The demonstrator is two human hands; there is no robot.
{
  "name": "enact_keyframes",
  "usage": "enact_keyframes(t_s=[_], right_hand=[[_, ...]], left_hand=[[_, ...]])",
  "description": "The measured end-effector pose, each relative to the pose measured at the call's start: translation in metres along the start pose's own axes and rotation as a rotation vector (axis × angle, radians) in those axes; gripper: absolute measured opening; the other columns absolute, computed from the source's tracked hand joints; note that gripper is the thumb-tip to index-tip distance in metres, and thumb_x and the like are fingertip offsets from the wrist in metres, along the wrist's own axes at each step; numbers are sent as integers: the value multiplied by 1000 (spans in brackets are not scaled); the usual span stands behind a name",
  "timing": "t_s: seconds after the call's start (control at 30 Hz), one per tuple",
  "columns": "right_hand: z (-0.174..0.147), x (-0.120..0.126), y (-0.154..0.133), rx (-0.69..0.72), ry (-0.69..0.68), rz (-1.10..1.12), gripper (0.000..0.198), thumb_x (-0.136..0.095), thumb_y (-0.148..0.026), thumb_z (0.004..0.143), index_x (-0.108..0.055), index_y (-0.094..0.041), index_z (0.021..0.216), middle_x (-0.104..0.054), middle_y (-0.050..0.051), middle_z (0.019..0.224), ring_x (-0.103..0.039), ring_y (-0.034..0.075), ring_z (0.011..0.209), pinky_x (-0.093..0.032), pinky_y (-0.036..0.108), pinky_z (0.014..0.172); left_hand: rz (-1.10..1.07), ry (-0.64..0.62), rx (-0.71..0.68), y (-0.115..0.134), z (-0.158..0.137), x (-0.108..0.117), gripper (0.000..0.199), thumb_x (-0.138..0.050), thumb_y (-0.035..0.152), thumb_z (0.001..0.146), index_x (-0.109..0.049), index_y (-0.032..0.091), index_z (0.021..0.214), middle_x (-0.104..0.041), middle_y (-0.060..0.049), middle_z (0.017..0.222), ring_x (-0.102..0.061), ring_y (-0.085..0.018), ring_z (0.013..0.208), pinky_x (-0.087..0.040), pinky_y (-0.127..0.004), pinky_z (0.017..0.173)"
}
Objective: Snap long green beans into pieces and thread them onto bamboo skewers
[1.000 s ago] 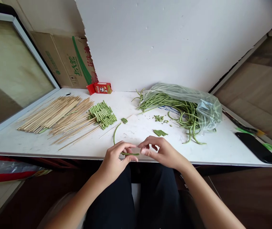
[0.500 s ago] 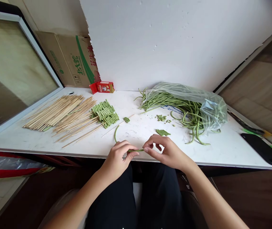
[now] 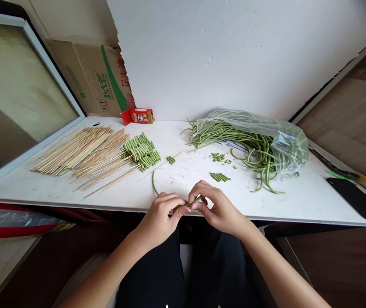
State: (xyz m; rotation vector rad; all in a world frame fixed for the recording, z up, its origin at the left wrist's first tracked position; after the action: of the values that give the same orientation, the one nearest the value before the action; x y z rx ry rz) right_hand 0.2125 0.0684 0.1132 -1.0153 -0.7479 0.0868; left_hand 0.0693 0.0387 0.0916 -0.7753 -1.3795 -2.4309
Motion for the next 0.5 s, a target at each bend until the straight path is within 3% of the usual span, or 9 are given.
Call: enact_keyframes(t_s=[0.1,0.23,0.4,0.5], right_hand=[[0,-5,-3,41,-19,11,10,-64,-26,103,-70,-24,95,-70,7,92,-62,24,94,-49,37,85],[0,-9,-2,51,-63,69,12,-67,-23,101,-71,-23,90,-69,5,87,-60,23,91,-47,37,83],[0,-16,-4,39,-152,232,22,-65,-34,103,-73,-22,85,-68,6,83,-60,22,86,-48,35,77],[2,-8,1,15,-99,253,24,-72,-42,98,-78,-22,87,-70,7,84,-61,21,83,-49,35,75]], left_hand=[[11,-39,-8,4,-1,-4,22,-59,24,105,-70,19,86,-72,0,79,-64,-15,74,-42,-34,82],[-23,-48,-30,8,-2,-4,26,-62,17,102,-72,20,78,-72,1,74,-63,-14,71,-40,-35,81],[-45,-107,-30,7,-1,-3,29,-61,17,102,-74,21,76,-74,0,74,-65,-15,72,-40,-37,84],[-21,-107,-2,1,1,2,27,-60,22,104,-77,22,82,-74,0,75,-65,-15,70,-41,-37,84]])
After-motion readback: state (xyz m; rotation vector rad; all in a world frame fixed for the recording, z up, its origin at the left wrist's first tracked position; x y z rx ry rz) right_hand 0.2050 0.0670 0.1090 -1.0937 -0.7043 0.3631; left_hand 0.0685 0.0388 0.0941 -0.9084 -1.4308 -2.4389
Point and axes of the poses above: each hand's wrist, its own z-axis towards the middle knuckle, its own x-axis out of the back of the hand, y = z × x, the point moved 8 cm from there along z, towards the middle knuckle
